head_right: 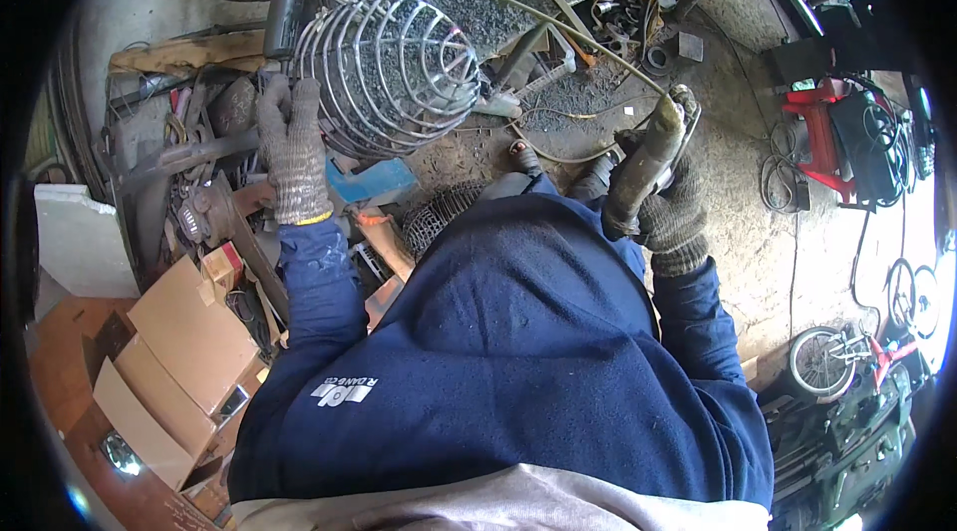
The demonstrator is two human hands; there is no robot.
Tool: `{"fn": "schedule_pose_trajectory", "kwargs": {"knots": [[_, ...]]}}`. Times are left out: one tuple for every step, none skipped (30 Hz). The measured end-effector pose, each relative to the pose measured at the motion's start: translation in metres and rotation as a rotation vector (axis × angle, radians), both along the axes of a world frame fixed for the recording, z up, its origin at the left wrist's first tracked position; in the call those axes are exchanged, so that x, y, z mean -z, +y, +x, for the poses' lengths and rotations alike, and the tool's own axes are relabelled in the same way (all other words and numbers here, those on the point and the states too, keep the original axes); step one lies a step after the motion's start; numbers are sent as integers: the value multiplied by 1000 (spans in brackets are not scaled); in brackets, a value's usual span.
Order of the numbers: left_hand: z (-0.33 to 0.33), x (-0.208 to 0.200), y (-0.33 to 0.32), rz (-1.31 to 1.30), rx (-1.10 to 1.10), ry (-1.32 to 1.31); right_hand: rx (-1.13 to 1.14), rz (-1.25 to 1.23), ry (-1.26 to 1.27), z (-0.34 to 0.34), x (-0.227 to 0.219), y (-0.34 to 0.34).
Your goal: The person uses a grinder on a wire-mesh frame, then strikes it with a hammer before welding several points on the frame with a welding rod.
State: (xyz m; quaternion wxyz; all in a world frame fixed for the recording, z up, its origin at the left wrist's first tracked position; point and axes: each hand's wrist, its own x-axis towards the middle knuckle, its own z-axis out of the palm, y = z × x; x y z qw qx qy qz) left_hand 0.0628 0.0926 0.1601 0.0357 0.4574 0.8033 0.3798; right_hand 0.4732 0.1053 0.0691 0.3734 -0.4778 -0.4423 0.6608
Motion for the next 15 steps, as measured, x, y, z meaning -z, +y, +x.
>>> {"fn": "schedule_pose_trajectory", "kwargs": {"knots": [[-3,0,4,-60,3,-92,-15,0,9,-1,5,-3],[-4,-2,10,-121,8,-184,-28,-1,19,-1,12,-6],[-6,-2,15,-184,14,-275,-41,-2,29,-2,17,-8],[-7,0,17,-194,30,-187,-5,5,22,-7,18,-10],[-8,4,19,-146,36,-248,31,12,15,-13,19,-12],[-9,9,21,-99,41,-308,66,18,8,-21,20,-14],[-10,16,21,-57,45,-373,101,20,-4,-27,20,-17],[-11,20,24,17,66,-462,134,23,-15,-31,21,-20],[-11,23,25,24,54,-522,137,-2,-52,-33,22,-22],[-10,22,25,30,39,-575,138,-28,-82,-35,23,-24],[-7,20,25,37,21,-629,135,-53,-112,-37,23,-24],[-3,17,26,43,-14,-701,141,-63,-127,-38,22,-22],[-4,16,26,35,-31,-727,111,-49,-173,-39,17,-16],[-6,15,26,27,-49,-754,78,-35,-220,-38,10,-9],[-7,14,25,22,-70,-780,40,-26,-199,-33,9,-4]]}}
